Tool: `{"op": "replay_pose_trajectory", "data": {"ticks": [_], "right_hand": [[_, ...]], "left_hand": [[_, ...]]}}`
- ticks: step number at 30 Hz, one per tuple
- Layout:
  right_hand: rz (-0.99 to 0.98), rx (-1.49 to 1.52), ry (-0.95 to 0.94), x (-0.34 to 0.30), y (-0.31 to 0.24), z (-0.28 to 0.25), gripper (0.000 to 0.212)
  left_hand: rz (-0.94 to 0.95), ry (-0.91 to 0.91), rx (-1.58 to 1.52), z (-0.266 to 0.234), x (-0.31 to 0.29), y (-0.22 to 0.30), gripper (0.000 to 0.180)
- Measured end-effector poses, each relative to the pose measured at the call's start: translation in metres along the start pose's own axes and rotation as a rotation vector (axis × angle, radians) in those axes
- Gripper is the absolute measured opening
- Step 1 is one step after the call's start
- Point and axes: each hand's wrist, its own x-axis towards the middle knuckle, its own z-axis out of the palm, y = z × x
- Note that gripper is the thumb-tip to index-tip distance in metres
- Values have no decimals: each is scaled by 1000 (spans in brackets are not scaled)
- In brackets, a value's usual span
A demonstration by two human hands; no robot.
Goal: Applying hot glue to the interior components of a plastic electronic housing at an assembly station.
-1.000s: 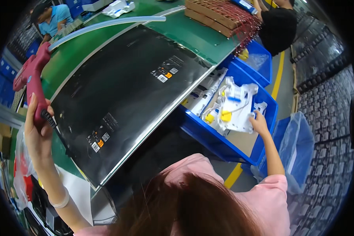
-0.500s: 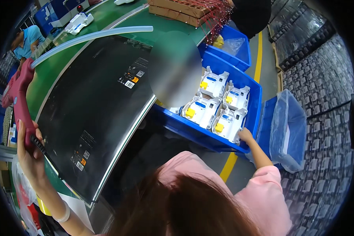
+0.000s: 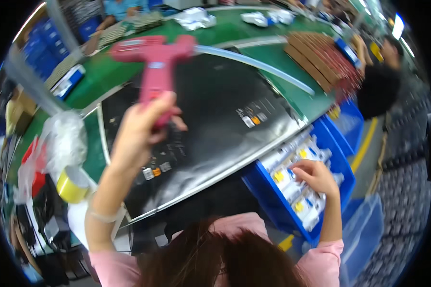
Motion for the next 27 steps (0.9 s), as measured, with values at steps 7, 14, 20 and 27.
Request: {"op": "replay_pose_trajectory", "data": {"ticks": [7, 14, 20, 27], "right_hand": [[-479, 971, -458, 124, -150, 69, 65], [-438, 1075, -591, 171, -167, 90, 49], [-295, 1013, -645, 190, -160, 103, 46], [-213, 919, -536, 186, -164, 124, 32]], "left_hand": [[-63, -144, -91, 28, 11, -12, 33], [-137, -177, -77, 13, 28, -36, 31], [-152, -92, -120, 2, 33, -62, 30], [-184, -17, -172, 1, 28, -82, 28]]}}
